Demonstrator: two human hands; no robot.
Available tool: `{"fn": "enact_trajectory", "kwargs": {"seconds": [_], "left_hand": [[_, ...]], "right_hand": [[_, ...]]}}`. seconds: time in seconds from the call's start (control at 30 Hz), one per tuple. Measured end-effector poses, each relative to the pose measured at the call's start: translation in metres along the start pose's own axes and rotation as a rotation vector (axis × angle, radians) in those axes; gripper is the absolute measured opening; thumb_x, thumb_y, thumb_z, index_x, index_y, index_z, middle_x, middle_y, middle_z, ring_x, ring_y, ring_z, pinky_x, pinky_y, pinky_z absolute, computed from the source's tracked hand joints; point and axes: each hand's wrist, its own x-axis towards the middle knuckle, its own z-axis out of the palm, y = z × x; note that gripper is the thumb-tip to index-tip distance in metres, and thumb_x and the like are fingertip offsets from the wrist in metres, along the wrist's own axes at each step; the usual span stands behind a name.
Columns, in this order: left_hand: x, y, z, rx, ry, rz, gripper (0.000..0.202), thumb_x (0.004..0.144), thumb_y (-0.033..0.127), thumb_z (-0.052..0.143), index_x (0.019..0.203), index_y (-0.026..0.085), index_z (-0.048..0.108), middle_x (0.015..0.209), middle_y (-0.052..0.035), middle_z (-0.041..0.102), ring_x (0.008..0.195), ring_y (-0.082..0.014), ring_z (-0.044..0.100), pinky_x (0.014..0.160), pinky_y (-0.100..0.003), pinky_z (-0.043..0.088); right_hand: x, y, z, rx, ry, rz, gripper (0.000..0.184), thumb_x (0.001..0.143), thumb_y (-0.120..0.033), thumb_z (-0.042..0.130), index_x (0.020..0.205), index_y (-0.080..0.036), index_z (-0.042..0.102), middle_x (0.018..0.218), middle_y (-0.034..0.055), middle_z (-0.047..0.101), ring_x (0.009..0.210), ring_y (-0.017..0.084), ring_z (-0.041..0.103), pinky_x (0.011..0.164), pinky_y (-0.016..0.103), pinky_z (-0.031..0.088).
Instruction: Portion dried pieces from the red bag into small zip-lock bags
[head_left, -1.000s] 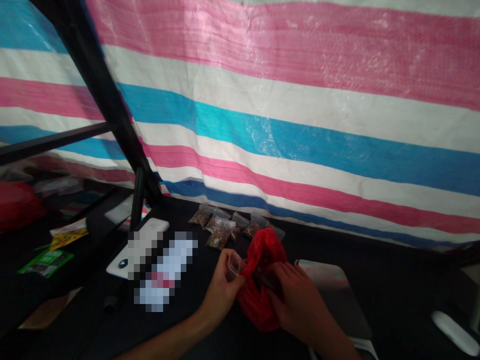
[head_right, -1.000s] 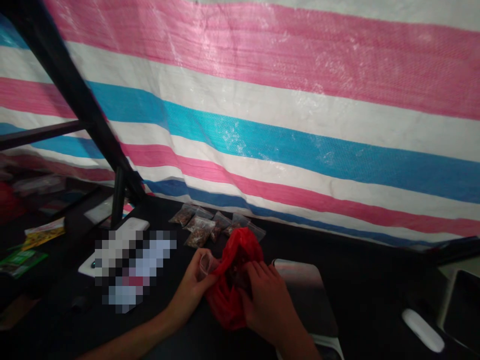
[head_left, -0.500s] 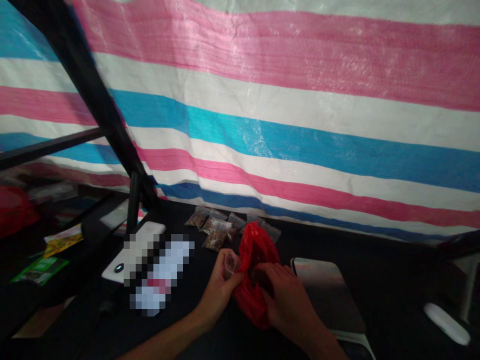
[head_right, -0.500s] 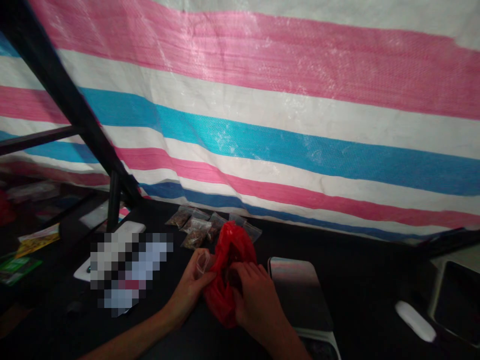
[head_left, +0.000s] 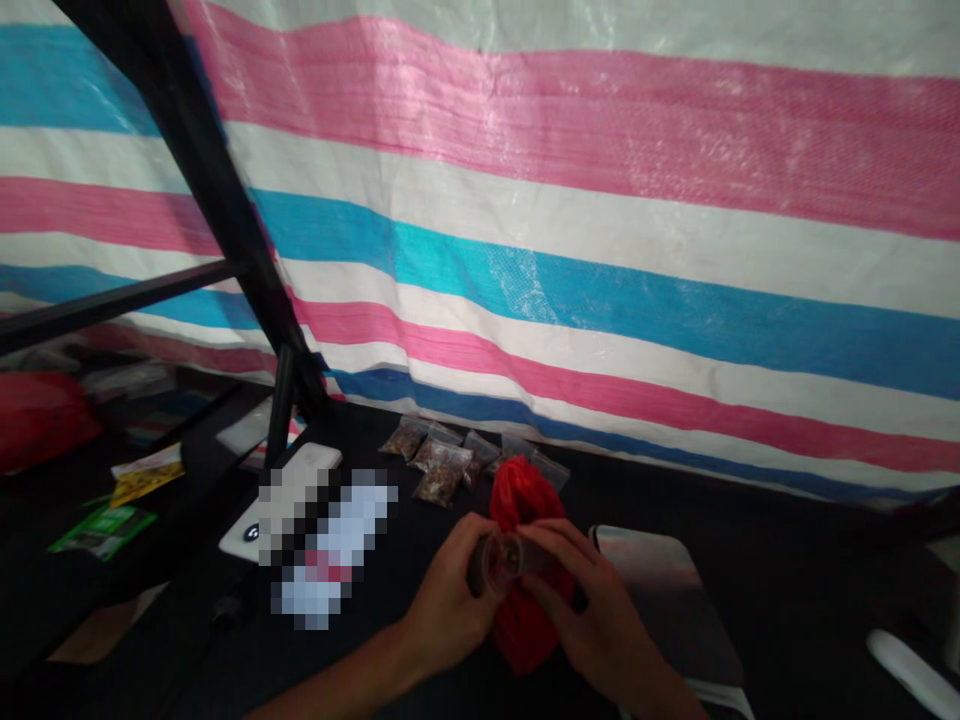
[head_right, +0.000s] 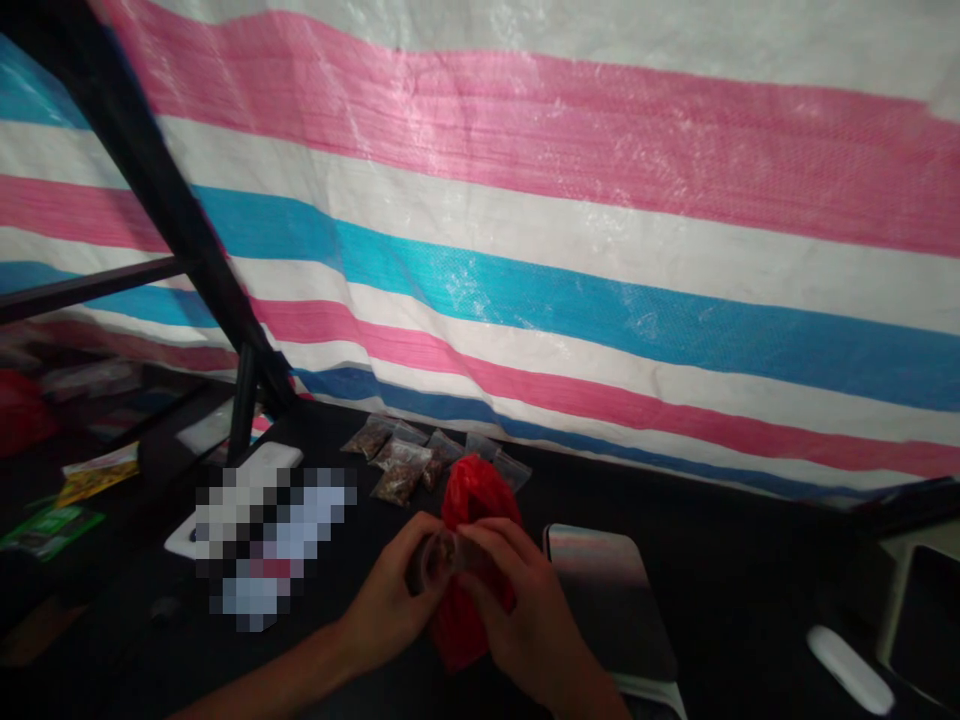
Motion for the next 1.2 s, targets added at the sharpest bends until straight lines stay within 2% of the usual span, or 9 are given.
{"fn": "enact_trajectory", "kwargs": {"seconds": [0.1, 0.23, 0.37, 0.5, 0.57, 0.67, 0.77, 0.97, 1.2], "left_hand": [[-0.002, 0.002, 0.001, 0.061, -0.039, 0.034, 0.028, 0.078, 0.006, 0.066, 0.1, 0.022, 0.066, 0.097, -0.0036, 0.064, 0.089, -0.0214, 0.059, 0.078, -0.031, 0.045], [-0.002, 0.005, 0.0, 0.095, -0.051, 0.048, 0.024, 0.081, 0.008, 0.066, 0.1, 0.023, 0.069, 0.098, -0.0047, 0.067, 0.092, -0.0228, 0.062, 0.082, -0.033, 0.045], [-0.002, 0.006, 0.001, 0.078, -0.028, 0.034, 0.021, 0.079, 0.01, 0.071, 0.096, 0.023, 0.069, 0.095, -0.0036, 0.067, 0.089, -0.022, 0.062, 0.079, -0.031, 0.046], [-0.003, 0.009, 0.004, 0.023, 0.075, -0.015, 0.014, 0.081, 0.011, 0.071, 0.085, 0.022, 0.063, 0.096, -0.003, 0.06, 0.083, -0.0188, 0.058, 0.072, -0.028, 0.045], [-0.002, 0.01, 0.004, -0.018, 0.149, -0.05, 0.014, 0.084, 0.015, 0.07, 0.084, 0.022, 0.058, 0.105, -0.0041, 0.056, 0.088, -0.0184, 0.057, 0.076, -0.029, 0.046], [0.002, 0.009, 0.003, -0.118, 0.168, -0.122, 0.021, 0.083, 0.019, 0.071, 0.096, 0.023, 0.056, 0.103, -0.0036, 0.057, 0.092, -0.0191, 0.059, 0.083, -0.031, 0.048], [0.007, 0.007, 0.002, -0.235, 0.096, -0.193, 0.024, 0.079, 0.021, 0.075, 0.094, 0.021, 0.055, 0.089, -0.0016, 0.062, 0.081, -0.0184, 0.061, 0.075, -0.03, 0.05], [0.014, 0.013, -0.006, -0.354, 0.088, -0.221, 0.027, 0.072, 0.021, 0.082, 0.078, 0.021, 0.055, 0.077, 0.0015, 0.062, 0.073, -0.0147, 0.057, 0.069, -0.025, 0.044], [0.023, 0.015, -0.008, -0.54, 0.116, -0.294, 0.026, 0.065, 0.016, 0.077, 0.079, 0.021, 0.055, 0.087, 0.0006, 0.066, 0.082, -0.016, 0.061, 0.074, -0.025, 0.046]], "right_hand": [[-0.004, -0.006, 0.006, -0.145, -0.026, -0.196, 0.047, 0.094, -0.007, 0.053, 0.134, -0.03, 0.06, 0.127, 0.0069, 0.064, 0.115, 0.02, 0.064, 0.099, 0.033, 0.055], [-0.006, -0.009, 0.01, -0.331, 0.024, -0.395, 0.047, 0.092, -0.003, 0.048, 0.132, -0.024, 0.061, 0.121, 0.0097, 0.068, 0.119, 0.025, 0.062, 0.098, 0.038, 0.057], [-0.006, -0.004, 0.006, -0.391, 0.031, -0.475, 0.045, 0.097, -0.007, 0.048, 0.139, -0.023, 0.055, 0.121, 0.0083, 0.07, 0.118, 0.024, 0.062, 0.099, 0.038, 0.056], [-0.005, 0.005, -0.002, -0.383, 0.204, -0.334, 0.036, 0.099, -0.016, 0.055, 0.134, -0.025, 0.055, 0.117, 0.0091, 0.069, 0.105, 0.023, 0.066, 0.091, 0.039, 0.056], [-0.002, 0.007, -0.006, -0.393, 0.247, -0.225, 0.031, 0.098, -0.018, 0.057, 0.128, -0.025, 0.058, 0.117, 0.01, 0.068, 0.105, 0.024, 0.066, 0.089, 0.04, 0.056], [0.003, 0.008, -0.011, -0.465, 0.053, -0.069, 0.029, 0.093, -0.014, 0.06, 0.12, -0.024, 0.064, 0.118, 0.0093, 0.069, 0.108, 0.026, 0.064, 0.093, 0.044, 0.052], [0.007, 0.006, -0.012, -0.513, -0.124, 0.054, 0.032, 0.086, -0.007, 0.064, 0.115, -0.023, 0.068, 0.115, 0.0078, 0.071, 0.106, 0.028, 0.064, 0.094, 0.045, 0.051], [0.008, 0.005, -0.011, -0.554, -0.187, 0.143, 0.028, 0.088, -0.009, 0.062, 0.113, -0.019, 0.069, 0.113, 0.011, 0.073, 0.105, 0.031, 0.065, 0.093, 0.049, 0.048], [0.008, 0.002, -0.004, -0.573, -0.24, 0.209, 0.032, 0.082, -0.006, 0.062, 0.111, -0.02, 0.067, 0.112, 0.0103, 0.075, 0.104, 0.029, 0.068, 0.092, 0.041, 0.047]]}}
